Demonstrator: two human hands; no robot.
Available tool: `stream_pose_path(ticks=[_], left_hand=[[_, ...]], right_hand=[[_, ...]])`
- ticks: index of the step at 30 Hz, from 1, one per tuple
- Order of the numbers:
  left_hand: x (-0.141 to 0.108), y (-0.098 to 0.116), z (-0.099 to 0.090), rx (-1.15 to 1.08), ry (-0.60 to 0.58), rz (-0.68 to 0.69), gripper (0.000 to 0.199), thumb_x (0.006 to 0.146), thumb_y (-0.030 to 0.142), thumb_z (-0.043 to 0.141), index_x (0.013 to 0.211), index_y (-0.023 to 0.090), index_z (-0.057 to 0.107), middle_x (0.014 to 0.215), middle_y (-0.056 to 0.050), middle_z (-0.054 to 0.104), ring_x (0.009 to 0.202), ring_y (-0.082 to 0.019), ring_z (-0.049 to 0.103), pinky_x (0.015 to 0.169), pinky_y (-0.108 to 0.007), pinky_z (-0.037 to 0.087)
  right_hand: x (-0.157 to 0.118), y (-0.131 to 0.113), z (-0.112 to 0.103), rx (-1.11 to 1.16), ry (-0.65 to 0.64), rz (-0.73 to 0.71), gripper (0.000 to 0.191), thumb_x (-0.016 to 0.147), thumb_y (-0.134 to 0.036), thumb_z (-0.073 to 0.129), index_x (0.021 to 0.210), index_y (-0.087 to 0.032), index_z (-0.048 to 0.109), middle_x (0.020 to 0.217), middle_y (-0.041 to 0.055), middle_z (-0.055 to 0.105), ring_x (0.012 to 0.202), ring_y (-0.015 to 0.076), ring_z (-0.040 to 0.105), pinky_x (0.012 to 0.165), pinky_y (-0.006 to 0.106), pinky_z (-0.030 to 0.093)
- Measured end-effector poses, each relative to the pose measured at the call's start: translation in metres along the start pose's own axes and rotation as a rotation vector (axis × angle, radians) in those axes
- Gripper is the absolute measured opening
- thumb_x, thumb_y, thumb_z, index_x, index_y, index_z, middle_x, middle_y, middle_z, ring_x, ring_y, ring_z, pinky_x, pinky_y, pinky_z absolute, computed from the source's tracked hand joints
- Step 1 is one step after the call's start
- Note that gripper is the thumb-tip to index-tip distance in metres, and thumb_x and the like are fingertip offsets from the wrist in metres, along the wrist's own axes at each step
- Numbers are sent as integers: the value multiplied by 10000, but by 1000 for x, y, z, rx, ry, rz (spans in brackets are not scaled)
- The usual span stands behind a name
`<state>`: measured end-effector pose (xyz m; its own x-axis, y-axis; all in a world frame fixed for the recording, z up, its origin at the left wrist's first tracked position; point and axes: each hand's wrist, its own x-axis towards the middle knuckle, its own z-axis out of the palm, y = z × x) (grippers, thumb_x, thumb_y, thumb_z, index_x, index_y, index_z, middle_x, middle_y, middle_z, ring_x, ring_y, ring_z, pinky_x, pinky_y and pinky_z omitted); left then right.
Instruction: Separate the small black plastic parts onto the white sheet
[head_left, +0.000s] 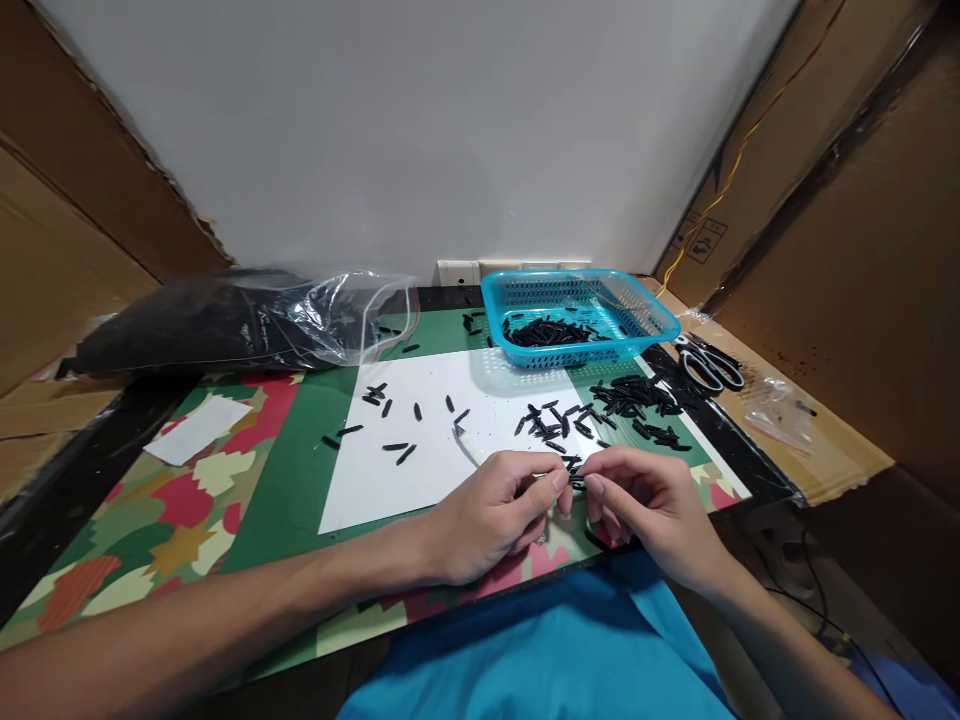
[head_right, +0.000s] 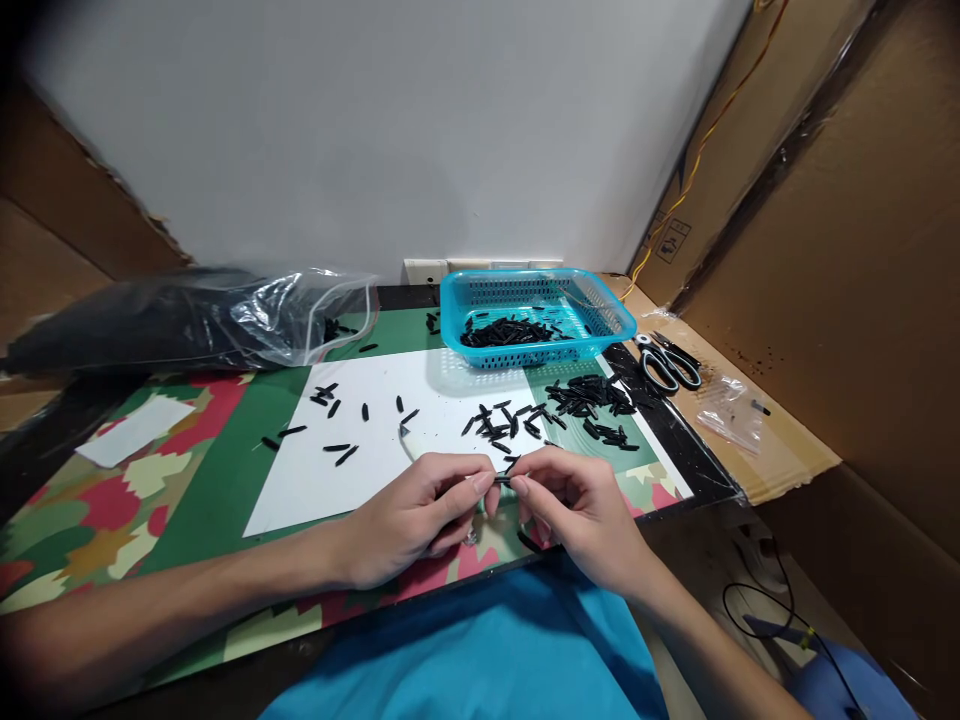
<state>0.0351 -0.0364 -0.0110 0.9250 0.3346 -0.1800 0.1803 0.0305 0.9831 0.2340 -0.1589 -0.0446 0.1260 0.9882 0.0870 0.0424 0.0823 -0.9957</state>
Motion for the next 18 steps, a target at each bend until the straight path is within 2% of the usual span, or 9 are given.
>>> stream_pose_path(ticks=[11,18], left_hand=[[2,-2,0,-107,-18,-2,421,1064,585,585,896,200,563,552,95,409,467,-77,350,450,-197,266],[2,-3,-1,-78,-17,-21,440,1109,566,479,890,195,571,514,88,423,446,-79,322,454,-207,271]], right_hand=[[1,1,0,28,-18,0,266,1062,-440,713,944,-211,776,672,-13,653,505,103,548,496,226,470],[2,-1,2,16,-9,1,286,1068,-446,703,925,-203,751,656,-17,646,507,100,546,493,219,451]])
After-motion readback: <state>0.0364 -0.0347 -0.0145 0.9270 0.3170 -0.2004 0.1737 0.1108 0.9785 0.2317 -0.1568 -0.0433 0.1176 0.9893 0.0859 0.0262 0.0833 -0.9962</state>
